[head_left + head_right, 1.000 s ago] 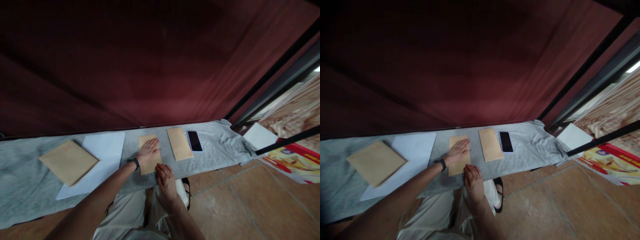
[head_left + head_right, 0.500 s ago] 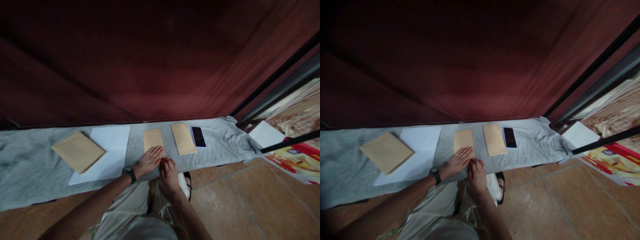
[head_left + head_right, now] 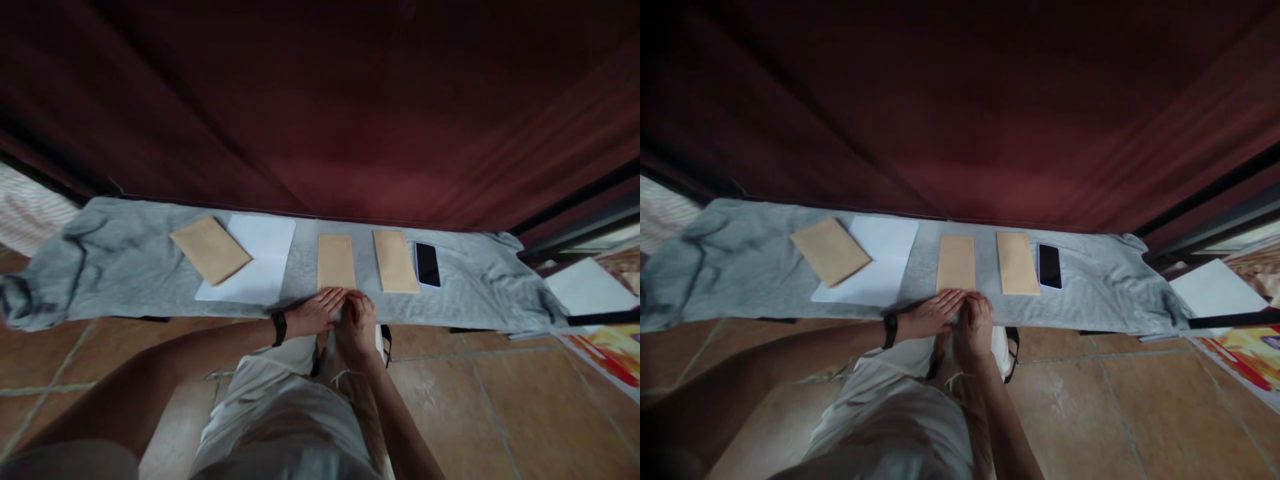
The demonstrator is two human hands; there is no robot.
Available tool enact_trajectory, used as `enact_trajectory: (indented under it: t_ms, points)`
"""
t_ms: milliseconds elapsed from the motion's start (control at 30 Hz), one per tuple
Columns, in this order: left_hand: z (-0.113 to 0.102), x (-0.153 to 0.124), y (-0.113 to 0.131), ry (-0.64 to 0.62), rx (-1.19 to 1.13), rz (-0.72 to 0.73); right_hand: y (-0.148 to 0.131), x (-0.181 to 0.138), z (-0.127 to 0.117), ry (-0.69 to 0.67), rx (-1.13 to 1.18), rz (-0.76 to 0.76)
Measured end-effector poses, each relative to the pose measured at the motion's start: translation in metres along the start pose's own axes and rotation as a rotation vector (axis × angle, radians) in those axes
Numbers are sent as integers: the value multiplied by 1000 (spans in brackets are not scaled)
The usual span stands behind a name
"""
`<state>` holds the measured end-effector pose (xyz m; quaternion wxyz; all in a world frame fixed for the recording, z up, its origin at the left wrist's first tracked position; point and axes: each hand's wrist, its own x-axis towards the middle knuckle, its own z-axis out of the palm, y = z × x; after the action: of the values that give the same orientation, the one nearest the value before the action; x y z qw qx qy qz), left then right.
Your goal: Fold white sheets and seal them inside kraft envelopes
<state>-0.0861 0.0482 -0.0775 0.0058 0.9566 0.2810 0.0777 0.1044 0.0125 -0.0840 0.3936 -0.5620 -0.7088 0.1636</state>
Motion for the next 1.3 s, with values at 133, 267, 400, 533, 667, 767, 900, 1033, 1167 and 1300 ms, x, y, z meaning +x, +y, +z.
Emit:
enact_trajectory:
  t_ms: [133,267,400,533,667,767,900,1033,1167,1300]
  points:
    - [3,-1,3,-25,62,4,0,2,-3,13,-33,39]
    - [15,0,5,-28,80,-6,4,15,-2,49,-165,160]
    - [26,-1,4,3,24,-10,7,32,2,-22,-254,324]
    - [24,-2,4,16,-22,1,11,44,4,-31,-137,449]
    - [17,-3,6,6,-44,-31,15,50,4,-29,-84,497]
    - [14,-3,8,26,-70,-60,14,51,2,-11,-31,526]
    - [13,0,10,73,-105,-124,10,55,0,15,81,544]
    - [4,11,14,167,-109,-284,0,58,-3,32,212,538]
    - [-26,29,17,223,-50,-428,-21,63,-10,69,296,484]
    - [-66,45,16,128,-11,-538,-48,73,-26,138,315,319]
